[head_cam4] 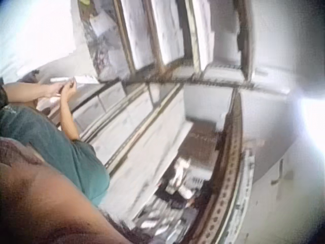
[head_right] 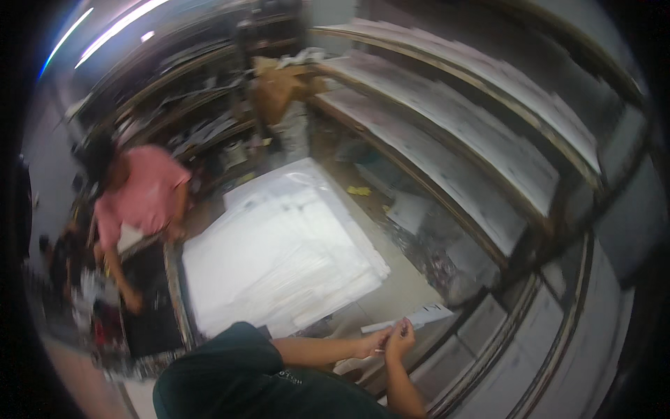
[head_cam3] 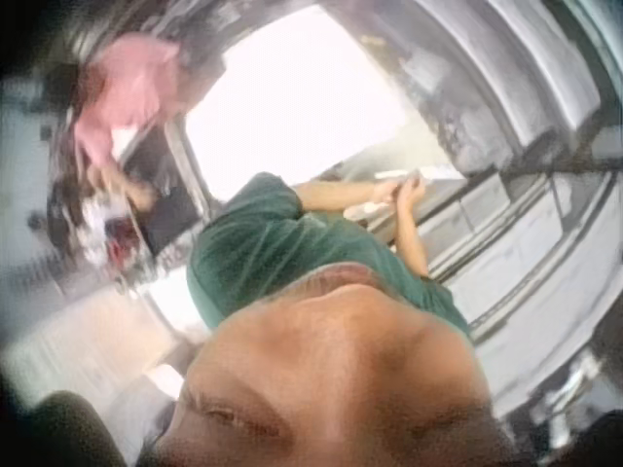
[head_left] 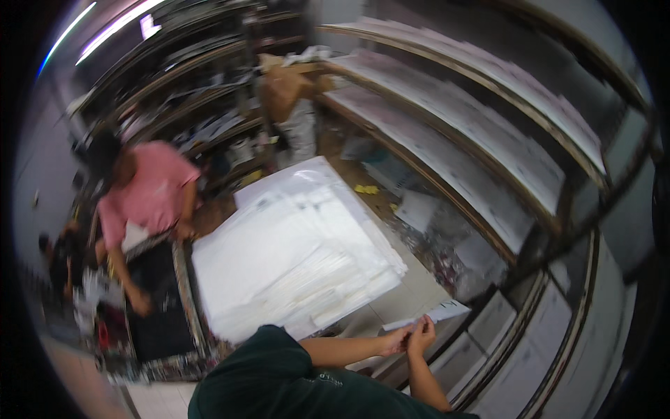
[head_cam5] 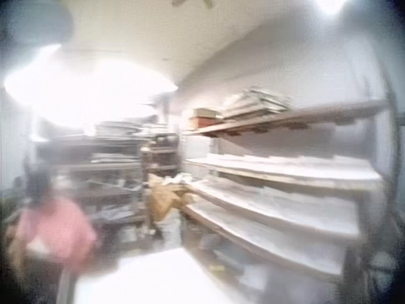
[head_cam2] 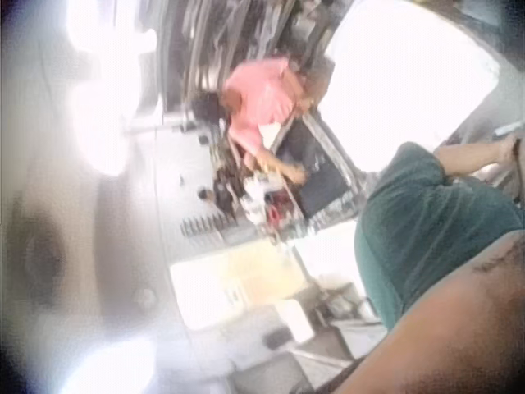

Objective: The person repeatedly picks up white printed sheets from a table and places them onto a nearby metal rack. Another person in a pink shirt works at a screen printing station in the background. The camera wearer continues stacking the sheets one by one.

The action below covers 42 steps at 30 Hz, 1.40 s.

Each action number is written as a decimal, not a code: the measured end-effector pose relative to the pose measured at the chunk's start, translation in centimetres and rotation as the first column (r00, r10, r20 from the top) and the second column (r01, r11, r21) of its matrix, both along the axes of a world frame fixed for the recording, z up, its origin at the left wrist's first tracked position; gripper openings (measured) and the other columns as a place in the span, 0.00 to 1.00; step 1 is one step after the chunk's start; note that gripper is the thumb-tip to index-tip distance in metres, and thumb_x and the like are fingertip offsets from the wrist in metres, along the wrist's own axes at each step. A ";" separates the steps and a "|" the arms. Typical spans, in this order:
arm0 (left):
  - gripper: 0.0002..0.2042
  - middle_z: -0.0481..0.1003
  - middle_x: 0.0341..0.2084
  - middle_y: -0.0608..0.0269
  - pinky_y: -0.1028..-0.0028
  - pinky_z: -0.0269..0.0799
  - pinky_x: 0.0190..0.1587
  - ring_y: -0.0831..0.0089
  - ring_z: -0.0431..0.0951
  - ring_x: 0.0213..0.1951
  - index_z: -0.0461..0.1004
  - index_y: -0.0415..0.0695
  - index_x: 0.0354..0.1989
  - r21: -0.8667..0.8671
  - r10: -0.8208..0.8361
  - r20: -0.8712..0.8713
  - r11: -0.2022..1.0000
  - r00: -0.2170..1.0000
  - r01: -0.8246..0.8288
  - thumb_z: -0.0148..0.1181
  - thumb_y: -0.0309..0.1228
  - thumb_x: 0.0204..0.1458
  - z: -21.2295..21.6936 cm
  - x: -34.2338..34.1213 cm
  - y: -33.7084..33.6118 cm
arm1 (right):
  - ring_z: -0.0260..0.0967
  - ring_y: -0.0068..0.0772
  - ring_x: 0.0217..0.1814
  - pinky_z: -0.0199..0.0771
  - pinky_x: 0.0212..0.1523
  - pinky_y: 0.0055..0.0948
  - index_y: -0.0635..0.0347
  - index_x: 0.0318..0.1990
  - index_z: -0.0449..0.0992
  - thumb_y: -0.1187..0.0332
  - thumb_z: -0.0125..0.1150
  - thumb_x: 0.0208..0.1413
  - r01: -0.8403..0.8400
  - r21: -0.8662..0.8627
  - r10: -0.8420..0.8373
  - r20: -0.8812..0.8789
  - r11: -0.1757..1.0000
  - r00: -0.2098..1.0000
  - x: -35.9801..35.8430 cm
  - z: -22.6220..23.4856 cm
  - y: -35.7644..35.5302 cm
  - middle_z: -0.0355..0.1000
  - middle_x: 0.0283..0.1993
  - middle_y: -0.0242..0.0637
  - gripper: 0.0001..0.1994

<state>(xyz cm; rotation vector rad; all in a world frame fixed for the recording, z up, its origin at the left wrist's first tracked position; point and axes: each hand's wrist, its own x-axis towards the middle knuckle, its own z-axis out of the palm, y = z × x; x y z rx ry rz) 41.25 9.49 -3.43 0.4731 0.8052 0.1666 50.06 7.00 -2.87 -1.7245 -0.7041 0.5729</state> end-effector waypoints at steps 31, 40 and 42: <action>0.30 0.65 0.40 0.62 0.75 0.61 0.40 0.73 0.65 0.39 0.62 0.44 0.49 0.169 0.681 -0.067 0.728 0.729 -0.664 0.49 0.56 0.45 6.7 -21.7 -8.1 | 0.70 0.47 0.39 0.67 0.43 0.39 0.65 0.37 0.73 0.76 0.49 0.40 -0.244 -0.564 0.577 0.543 0.789 0.609 7.2 -0.6 0.6 0.72 0.36 0.50 0.14; 0.30 0.66 0.36 0.64 0.75 0.61 0.36 0.75 0.64 0.36 0.63 0.43 0.47 0.242 0.623 -0.107 0.772 0.775 -0.587 0.51 0.56 0.44 7.7 -20.3 -6.9 | 0.70 0.47 0.40 0.68 0.41 0.35 0.66 0.36 0.74 0.79 0.50 0.37 -0.182 -0.645 0.592 0.505 0.742 0.627 9.5 -1.1 -2.8 0.71 0.37 0.51 0.15; 0.30 0.66 0.34 0.65 0.75 0.61 0.34 0.76 0.64 0.34 0.63 0.43 0.46 0.250 0.607 -0.113 0.784 0.787 -0.568 0.51 0.56 0.44 7.7 -19.9 -6.7 | 0.70 0.47 0.40 0.68 0.41 0.35 0.67 0.36 0.73 0.79 0.49 0.36 -0.188 -0.641 0.592 0.503 0.744 0.629 11.9 -2.6 -3.3 0.71 0.37 0.52 0.15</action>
